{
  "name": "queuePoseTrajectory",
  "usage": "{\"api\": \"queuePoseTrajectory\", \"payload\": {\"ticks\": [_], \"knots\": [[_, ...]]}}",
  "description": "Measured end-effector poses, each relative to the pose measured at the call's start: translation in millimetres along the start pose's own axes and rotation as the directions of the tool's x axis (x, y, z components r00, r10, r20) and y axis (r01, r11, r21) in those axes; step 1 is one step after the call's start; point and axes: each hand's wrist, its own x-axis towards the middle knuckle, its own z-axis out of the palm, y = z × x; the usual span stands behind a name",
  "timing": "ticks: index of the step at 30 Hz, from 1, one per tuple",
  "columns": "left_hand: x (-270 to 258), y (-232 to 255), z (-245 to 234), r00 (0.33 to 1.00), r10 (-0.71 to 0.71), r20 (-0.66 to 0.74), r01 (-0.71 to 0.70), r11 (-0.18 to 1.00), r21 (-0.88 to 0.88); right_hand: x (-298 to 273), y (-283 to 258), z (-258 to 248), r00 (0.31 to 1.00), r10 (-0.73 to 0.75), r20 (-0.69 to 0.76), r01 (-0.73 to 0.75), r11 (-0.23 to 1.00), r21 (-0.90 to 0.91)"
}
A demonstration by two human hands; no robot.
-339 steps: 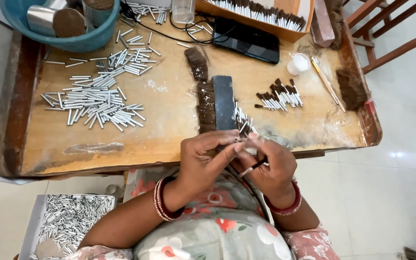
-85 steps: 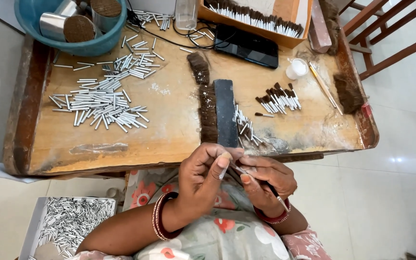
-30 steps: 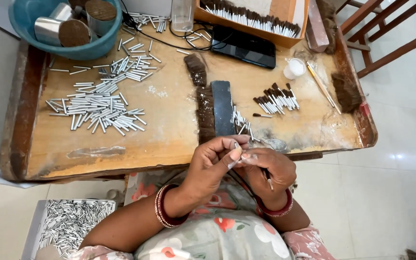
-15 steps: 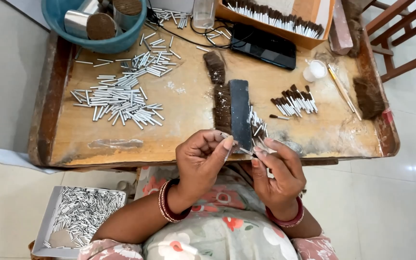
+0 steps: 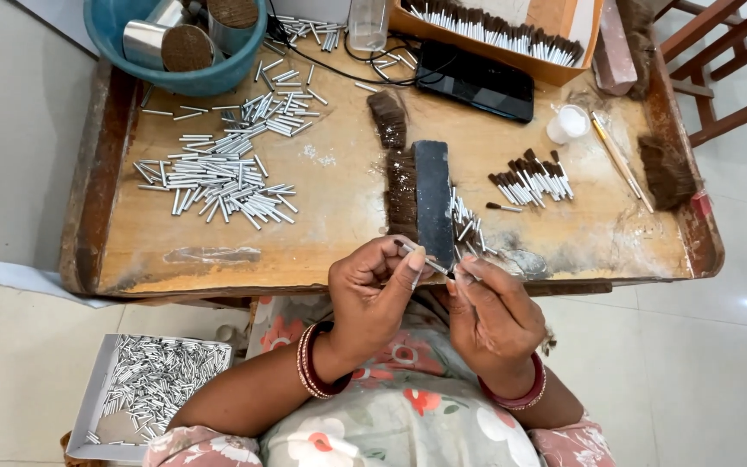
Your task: Inserting small metal components into the base of a brush for manufacturing.
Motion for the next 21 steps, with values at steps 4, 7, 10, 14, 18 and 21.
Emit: {"api": "queuePoseTrajectory", "payload": {"ticks": [4, 7, 10, 14, 18, 21], "knots": [[5, 2, 1, 1.000, -0.018, -0.005, 0.018, 0.999, -0.027, 1, 4, 6, 0.999, 0.034, -0.012, -0.033, 0.999, 0.024], [7, 9, 1, 0.999, -0.004, -0.045, 0.002, 0.999, -0.041, 7, 7, 2, 0.996, 0.085, 0.013, -0.085, 0.996, 0.038], [8, 23, 5, 1.000, 0.010, 0.001, -0.010, 1.000, -0.012, 3, 14, -3, 0.983, 0.171, 0.062, -0.179, 0.970, 0.166], [2, 32, 14, 0.957, 0.169, 0.236, -0.214, 0.960, 0.182, -13, 22, -8, 0.975, 0.202, 0.093, -0.222, 0.899, 0.378], [-8, 27, 11, 0.979, 0.088, 0.184, -0.106, 0.990, 0.088, -20, 23, -11, 0.976, 0.199, 0.089, -0.218, 0.878, 0.425], [-7, 31, 12, 0.978, 0.079, 0.191, -0.104, 0.986, 0.126, -23, 22, -11, 0.977, 0.189, 0.096, -0.212, 0.871, 0.443]]}}
